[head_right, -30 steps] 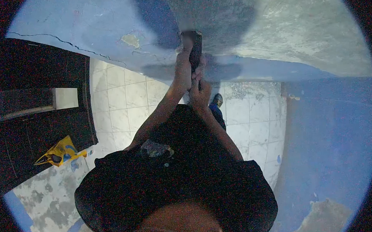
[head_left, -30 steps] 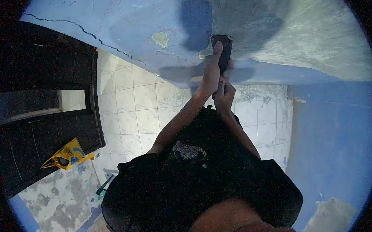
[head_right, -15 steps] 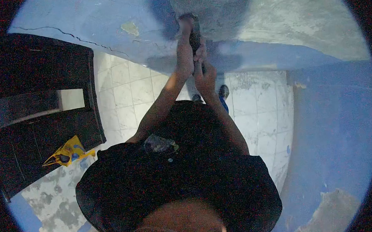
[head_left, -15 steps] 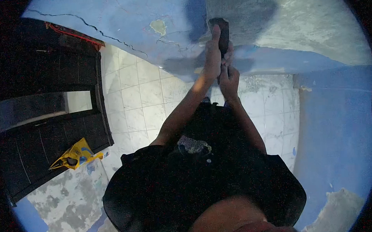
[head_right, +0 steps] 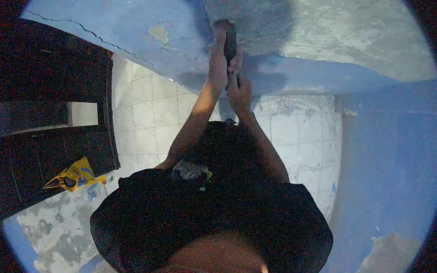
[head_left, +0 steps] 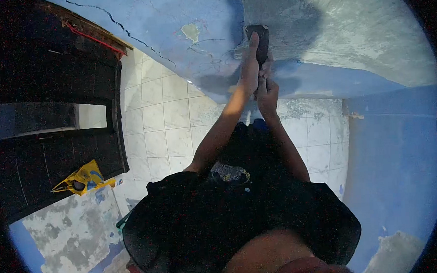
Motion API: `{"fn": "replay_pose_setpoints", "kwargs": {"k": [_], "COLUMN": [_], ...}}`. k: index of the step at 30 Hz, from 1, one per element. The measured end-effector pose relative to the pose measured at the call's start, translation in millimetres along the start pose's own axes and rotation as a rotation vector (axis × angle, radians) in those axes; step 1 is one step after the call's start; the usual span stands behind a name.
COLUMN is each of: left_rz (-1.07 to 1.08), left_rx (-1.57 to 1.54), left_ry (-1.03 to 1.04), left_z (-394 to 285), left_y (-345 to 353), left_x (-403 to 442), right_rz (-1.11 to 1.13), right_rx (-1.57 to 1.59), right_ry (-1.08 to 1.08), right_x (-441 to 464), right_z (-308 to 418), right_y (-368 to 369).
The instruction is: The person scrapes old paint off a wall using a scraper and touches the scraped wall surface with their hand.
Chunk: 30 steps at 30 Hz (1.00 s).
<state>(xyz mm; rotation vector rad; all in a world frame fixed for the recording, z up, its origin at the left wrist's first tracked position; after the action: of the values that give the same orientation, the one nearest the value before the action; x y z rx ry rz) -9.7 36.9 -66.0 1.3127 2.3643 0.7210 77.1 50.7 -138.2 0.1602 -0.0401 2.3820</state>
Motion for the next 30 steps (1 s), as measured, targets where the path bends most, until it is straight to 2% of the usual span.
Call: {"fn": "replay_pose_setpoints", "kwargs": {"k": [3, 6, 7, 10, 13, 15, 18, 20, 23, 26, 30], "left_rz": [-0.027, -0.164, -0.154, -0.143, -0.140, -0.134, -0.107, -0.164, -0.163, -0.147, -0.190], "left_rx": [-0.067, -0.081, -0.074, -0.076, -0.101, -0.134, -0.121, -0.107, -0.085, -0.097, -0.052], "left_ry": [-0.002, -0.156, -0.126, -0.054, -0.017, 0.001, -0.018, -0.022, -0.025, -0.036, -0.034], "left_z": [-1.5, -1.7, -3.9, -5.4, -7.5, -1.6, 0.5, -1.7, -1.6, 2.1, 0.7], "left_y": [6.9, 4.2, 4.7, 8.3, 11.9, 11.6, 8.2, 9.3, 7.7, 3.4, 4.3], "left_x": [2.1, -2.6, -2.9, -3.6, -0.9, -1.1, -1.4, -0.4, -0.5, 1.4, 1.8], "right_rz": [0.021, 0.074, 0.092, 0.133, 0.017, 0.029, 0.088, 0.146, 0.074, 0.072, 0.105], "right_rx": [-0.059, -0.090, -0.098, -0.228, -0.164, -0.310, -0.437, -0.570, -0.289, -0.303, -0.337], "right_ry": [-0.011, -0.001, 0.000, -0.186, -0.303, -0.392, -0.391, -0.443, -0.316, -0.383, -0.354], "right_x": [2.6, 2.3, 2.1, 4.2, 7.5, 6.9, 5.9, 6.8, 11.7, 10.6, 12.1], "right_z": [11.3, 12.0, 10.3, 18.3, 34.3, 23.1, 4.8, -0.9, 15.2, 15.0, 10.7], "right_y": [-6.3, -6.3, -5.9, -8.9, -7.7, -9.4, -12.4, -12.8, -12.7, -12.5, -14.9]}}
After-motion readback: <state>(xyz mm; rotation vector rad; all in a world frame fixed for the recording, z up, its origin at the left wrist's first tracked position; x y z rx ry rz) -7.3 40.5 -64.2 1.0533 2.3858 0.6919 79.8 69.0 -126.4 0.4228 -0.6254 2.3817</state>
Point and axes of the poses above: each hand's wrist, its own x-axis towards the middle knuckle, its own y-axis out of the palm, z = x × y, the point moved 4 cm from there along x, towards the middle knuckle, and after that the axes turned 9 degrees about z, right-handed, at the moved point
